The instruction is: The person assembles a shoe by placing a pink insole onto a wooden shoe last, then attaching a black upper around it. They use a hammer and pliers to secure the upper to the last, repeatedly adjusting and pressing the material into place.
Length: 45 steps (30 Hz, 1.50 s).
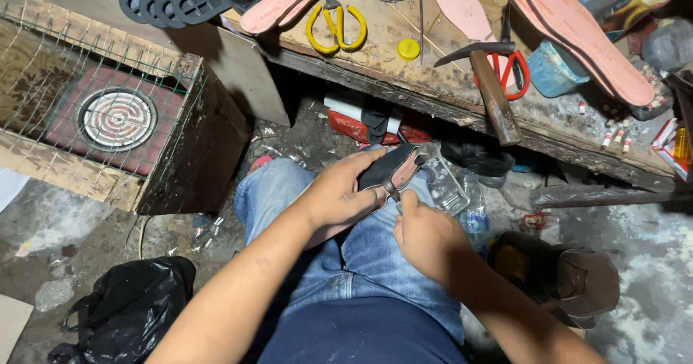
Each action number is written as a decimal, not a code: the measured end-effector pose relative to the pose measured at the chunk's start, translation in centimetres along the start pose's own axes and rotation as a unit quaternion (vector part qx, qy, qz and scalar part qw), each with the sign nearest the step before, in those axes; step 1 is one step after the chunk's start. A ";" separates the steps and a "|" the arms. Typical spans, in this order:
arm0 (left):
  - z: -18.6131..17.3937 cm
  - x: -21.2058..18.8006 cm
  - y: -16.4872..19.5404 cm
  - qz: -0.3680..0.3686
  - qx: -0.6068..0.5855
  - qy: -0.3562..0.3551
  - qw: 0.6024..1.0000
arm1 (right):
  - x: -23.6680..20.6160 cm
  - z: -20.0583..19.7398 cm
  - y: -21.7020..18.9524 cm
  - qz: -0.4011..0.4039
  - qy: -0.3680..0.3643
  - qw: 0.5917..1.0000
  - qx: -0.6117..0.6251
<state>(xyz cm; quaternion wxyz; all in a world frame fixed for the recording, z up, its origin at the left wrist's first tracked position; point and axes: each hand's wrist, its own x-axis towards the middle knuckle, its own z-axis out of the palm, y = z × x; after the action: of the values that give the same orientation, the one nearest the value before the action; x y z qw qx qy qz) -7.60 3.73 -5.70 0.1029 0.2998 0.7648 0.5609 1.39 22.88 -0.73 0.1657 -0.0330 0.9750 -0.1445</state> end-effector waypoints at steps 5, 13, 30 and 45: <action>0.5 1.1 -0.9 -0.070 -0.214 -0.030 0.974 | 0.1 -0.9 -0.2 -0.009 -0.011 0.999 0.040; 1.0 1.7 0.4 -0.169 -0.131 -0.027 0.977 | 0.4 -2.2 1.7 0.010 -0.073 0.992 0.098; 4.0 -1.5 4.8 0.056 0.287 0.076 0.953 | -1.3 -3.7 3.7 -0.005 -0.044 0.999 0.008; 1.7 0.4 2.7 0.034 0.177 0.026 0.983 | 3.5 2.5 6.9 -0.092 0.084 0.946 0.300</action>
<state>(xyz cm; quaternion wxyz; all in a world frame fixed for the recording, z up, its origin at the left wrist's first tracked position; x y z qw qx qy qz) -6.20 5.85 -3.78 0.0093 0.3246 0.8440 0.4270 -1.24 28.45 -6.09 0.0713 -0.0590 0.8897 -0.4470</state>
